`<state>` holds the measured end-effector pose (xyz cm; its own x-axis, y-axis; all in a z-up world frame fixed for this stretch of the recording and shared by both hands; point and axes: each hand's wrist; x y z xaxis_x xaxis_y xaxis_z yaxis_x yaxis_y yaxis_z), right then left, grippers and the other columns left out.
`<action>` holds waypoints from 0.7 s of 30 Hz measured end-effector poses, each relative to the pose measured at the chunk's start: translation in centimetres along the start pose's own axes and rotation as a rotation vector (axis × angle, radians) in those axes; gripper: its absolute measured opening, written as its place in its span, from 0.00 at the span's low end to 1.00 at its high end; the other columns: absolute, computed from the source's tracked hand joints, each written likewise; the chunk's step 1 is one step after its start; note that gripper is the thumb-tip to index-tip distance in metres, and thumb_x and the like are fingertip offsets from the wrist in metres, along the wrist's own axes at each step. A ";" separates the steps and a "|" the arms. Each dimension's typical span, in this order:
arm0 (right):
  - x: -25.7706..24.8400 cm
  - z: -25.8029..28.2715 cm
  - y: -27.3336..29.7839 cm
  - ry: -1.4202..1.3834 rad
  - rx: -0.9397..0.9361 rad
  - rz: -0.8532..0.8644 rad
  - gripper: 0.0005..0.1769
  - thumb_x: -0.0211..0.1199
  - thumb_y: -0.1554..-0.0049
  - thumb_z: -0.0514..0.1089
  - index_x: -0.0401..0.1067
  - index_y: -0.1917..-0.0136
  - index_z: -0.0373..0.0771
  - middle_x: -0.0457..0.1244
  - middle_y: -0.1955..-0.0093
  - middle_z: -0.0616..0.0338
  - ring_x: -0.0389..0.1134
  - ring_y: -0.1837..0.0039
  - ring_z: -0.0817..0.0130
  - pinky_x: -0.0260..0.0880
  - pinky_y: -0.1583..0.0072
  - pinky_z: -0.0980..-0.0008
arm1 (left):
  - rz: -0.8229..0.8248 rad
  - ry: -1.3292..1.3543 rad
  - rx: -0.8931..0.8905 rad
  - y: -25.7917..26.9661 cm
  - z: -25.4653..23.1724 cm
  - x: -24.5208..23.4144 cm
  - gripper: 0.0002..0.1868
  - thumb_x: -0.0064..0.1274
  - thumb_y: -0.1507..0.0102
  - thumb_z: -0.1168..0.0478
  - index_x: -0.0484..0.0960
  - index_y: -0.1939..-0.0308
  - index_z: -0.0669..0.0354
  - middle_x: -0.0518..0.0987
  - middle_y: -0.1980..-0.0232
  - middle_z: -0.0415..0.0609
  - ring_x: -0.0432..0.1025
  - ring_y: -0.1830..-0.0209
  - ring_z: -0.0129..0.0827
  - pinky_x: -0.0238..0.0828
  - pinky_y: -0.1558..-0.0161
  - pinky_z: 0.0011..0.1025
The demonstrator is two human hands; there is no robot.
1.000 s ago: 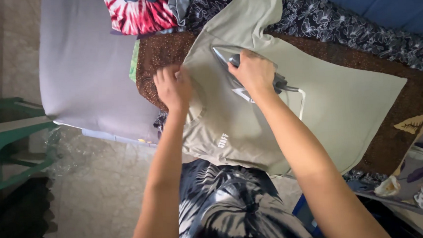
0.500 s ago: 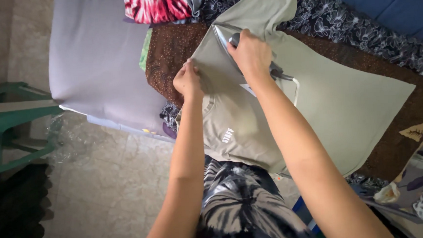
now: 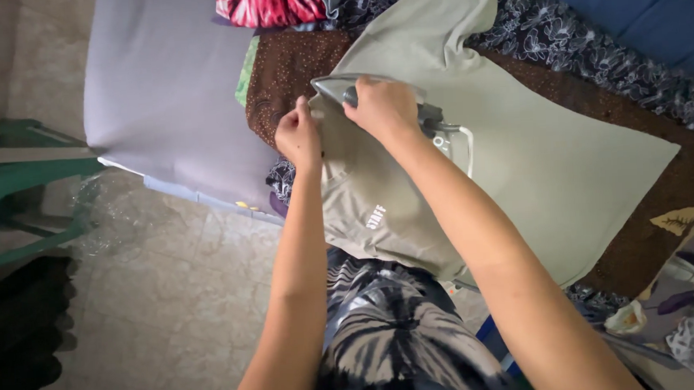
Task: The person irons a light-colored t-shirt on a patterned ironing board. They smooth the fabric, move the iron across the front and back, and flip the shirt to press both sides.
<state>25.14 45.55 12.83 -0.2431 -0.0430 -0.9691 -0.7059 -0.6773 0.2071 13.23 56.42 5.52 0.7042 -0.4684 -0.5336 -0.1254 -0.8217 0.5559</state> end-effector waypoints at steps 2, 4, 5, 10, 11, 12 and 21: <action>0.4 -0.1 0.0 0.013 -0.011 -0.028 0.22 0.64 0.47 0.63 0.71 0.59 0.42 0.70 0.69 0.52 0.76 0.62 0.51 0.75 0.59 0.51 | 0.000 -0.056 0.067 -0.7 1.8 -1.0 0.22 0.57 0.39 0.36 0.90 0.60 0.47 0.85 0.74 0.43 0.81 0.63 0.41 0.76 0.57 0.38; 0.4 0.1 0.3 0.024 -0.021 -0.057 0.22 0.65 0.49 0.65 0.71 0.60 0.44 0.70 0.69 0.55 0.75 0.63 0.53 0.75 0.61 0.53 | -0.002 -0.113 0.135 -0.6 2.2 -2.4 0.20 0.55 0.36 0.37 0.89 0.58 0.45 0.84 0.75 0.39 0.82 0.63 0.37 0.77 0.58 0.37; 0.2 0.3 0.5 0.028 -0.003 -0.114 0.23 0.66 0.49 0.64 0.71 0.61 0.42 0.70 0.69 0.53 0.75 0.64 0.51 0.75 0.62 0.52 | 0.102 -0.089 0.150 -0.2 1.7 -3.3 0.18 0.56 0.36 0.40 0.89 0.57 0.47 0.84 0.75 0.41 0.81 0.67 0.34 0.78 0.65 0.34; 0.9 -0.8 -0.1 0.202 0.225 -0.236 0.25 0.67 0.50 0.69 0.70 0.60 0.47 0.67 0.72 0.61 0.73 0.69 0.59 0.75 0.65 0.56 | 0.308 -0.112 0.220 -0.5 -1.1 -3.9 0.22 0.54 0.35 0.39 0.88 0.52 0.50 0.85 0.73 0.43 0.82 0.66 0.34 0.79 0.61 0.36; 0.8 -1.3 -0.3 0.226 0.305 -0.255 0.25 0.66 0.49 0.69 0.69 0.58 0.47 0.67 0.71 0.63 0.74 0.69 0.59 0.75 0.65 0.58 | 0.343 -0.108 0.246 -0.6 -2.2 -3.8 0.22 0.56 0.37 0.38 0.89 0.54 0.50 0.86 0.70 0.47 0.82 0.61 0.41 0.78 0.58 0.39; 0.9 -1.9 -0.3 0.250 0.384 -0.272 0.25 0.66 0.48 0.69 0.69 0.57 0.47 0.67 0.70 0.64 0.74 0.69 0.60 0.75 0.66 0.59 | 0.377 -0.106 0.271 -0.5 -3.1 -3.7 0.23 0.58 0.39 0.37 0.90 0.56 0.50 0.86 0.66 0.50 0.81 0.55 0.47 0.77 0.54 0.43; 0.3 -1.8 -3.4 0.068 0.393 -0.281 0.22 0.70 0.44 0.59 0.69 0.56 0.39 0.69 0.68 0.56 0.69 0.71 0.55 0.71 0.65 0.59 | 0.385 -0.004 0.340 -2.5 -1.3 -1.5 0.14 0.61 0.38 0.54 0.88 0.62 0.63 0.81 0.78 0.43 0.71 0.81 0.25 0.70 0.73 0.24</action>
<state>28.64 46.53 11.58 0.0275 0.0454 -0.9986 -0.9391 -0.3412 -0.0414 13.44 59.64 5.75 0.5592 -0.7589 -0.3338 -0.5962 -0.6478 0.4742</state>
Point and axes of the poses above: each hand's wrist, its own y-axis away from the middle knuckle, its own x-axis out of the palm, z = x × y
